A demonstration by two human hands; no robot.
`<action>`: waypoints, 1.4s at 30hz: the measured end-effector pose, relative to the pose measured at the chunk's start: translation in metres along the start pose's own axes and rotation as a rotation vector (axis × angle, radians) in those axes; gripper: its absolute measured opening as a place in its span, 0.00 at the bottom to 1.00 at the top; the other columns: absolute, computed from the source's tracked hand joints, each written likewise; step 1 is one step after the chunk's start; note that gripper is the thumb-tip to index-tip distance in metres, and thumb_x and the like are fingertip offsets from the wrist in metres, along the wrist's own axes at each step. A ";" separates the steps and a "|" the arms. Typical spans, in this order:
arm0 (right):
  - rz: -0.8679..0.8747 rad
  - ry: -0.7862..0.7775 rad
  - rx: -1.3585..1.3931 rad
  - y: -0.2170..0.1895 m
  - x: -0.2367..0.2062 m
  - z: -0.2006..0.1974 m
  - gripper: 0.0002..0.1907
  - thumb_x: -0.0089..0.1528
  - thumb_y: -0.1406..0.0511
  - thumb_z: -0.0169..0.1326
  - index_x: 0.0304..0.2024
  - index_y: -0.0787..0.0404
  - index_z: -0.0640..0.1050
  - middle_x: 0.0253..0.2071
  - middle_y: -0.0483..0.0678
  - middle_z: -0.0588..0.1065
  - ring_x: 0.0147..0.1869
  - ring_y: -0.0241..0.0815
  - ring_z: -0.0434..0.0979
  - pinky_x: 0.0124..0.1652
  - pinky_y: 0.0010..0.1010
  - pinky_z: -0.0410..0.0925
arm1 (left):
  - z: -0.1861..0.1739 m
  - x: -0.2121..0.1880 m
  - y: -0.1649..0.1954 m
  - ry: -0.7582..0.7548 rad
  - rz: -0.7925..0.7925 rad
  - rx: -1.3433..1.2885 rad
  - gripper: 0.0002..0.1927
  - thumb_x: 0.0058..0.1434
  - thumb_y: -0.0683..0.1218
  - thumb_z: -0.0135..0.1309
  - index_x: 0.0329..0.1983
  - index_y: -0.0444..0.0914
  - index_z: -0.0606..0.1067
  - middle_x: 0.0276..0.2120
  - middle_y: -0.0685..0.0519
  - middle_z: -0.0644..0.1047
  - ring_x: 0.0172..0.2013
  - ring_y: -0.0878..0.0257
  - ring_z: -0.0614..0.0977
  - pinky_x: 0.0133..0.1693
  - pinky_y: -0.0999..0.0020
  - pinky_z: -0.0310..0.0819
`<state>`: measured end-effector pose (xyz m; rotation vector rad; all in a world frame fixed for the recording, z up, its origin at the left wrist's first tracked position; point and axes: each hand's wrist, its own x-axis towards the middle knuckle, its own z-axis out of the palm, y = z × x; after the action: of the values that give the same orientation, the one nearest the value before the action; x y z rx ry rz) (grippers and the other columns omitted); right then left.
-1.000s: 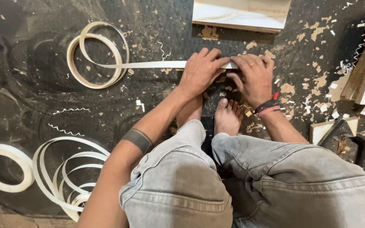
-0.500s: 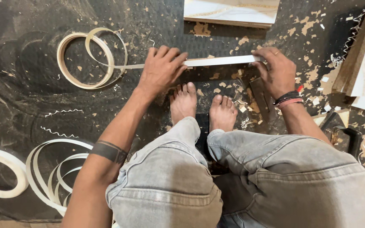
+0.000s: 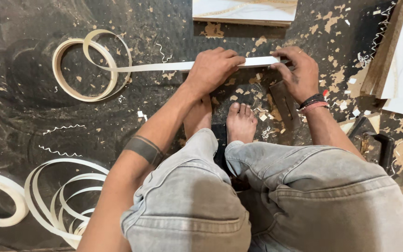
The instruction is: The person stands at a workbench cutting lengths of thin wooden edging strip from a coiled roll, using a hand cutting tool to slice pieces off, then sets pieces aside and sands/trimms the edge of a small white board with a sanding block.
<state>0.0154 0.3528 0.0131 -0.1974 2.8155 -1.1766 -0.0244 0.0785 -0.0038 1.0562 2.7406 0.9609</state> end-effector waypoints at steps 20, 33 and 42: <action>0.492 0.337 -0.453 0.097 -0.203 -0.170 0.15 0.75 0.62 0.50 0.54 0.70 0.77 0.50 0.61 0.77 0.54 0.55 0.77 0.57 0.44 0.70 | 0.013 -0.009 0.013 0.150 -0.063 -0.049 0.07 0.63 0.47 0.62 0.43 0.45 0.79 0.38 0.59 0.82 0.39 0.59 0.80 0.42 0.59 0.68; 0.892 -0.175 -0.129 0.057 -0.198 -0.162 0.28 0.73 0.50 0.47 0.56 0.70 0.77 0.43 0.57 0.78 0.46 0.49 0.76 0.46 0.38 0.68 | 0.014 -0.011 0.009 0.096 -0.062 0.018 0.07 0.64 0.48 0.58 0.44 0.45 0.77 0.37 0.57 0.81 0.38 0.57 0.81 0.44 0.56 0.66; 0.440 -0.191 0.131 -0.043 -0.045 -0.117 0.20 0.77 0.57 0.39 0.59 0.64 0.74 0.30 0.40 0.68 0.33 0.32 0.66 0.33 0.27 0.62 | 0.012 -0.010 0.010 0.075 -0.058 0.050 0.07 0.65 0.49 0.58 0.45 0.46 0.76 0.37 0.57 0.81 0.38 0.57 0.81 0.43 0.55 0.66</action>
<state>0.0488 0.4116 0.1270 0.2891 2.4307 -1.1553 -0.0074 0.0849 -0.0096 0.9603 2.8528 0.9486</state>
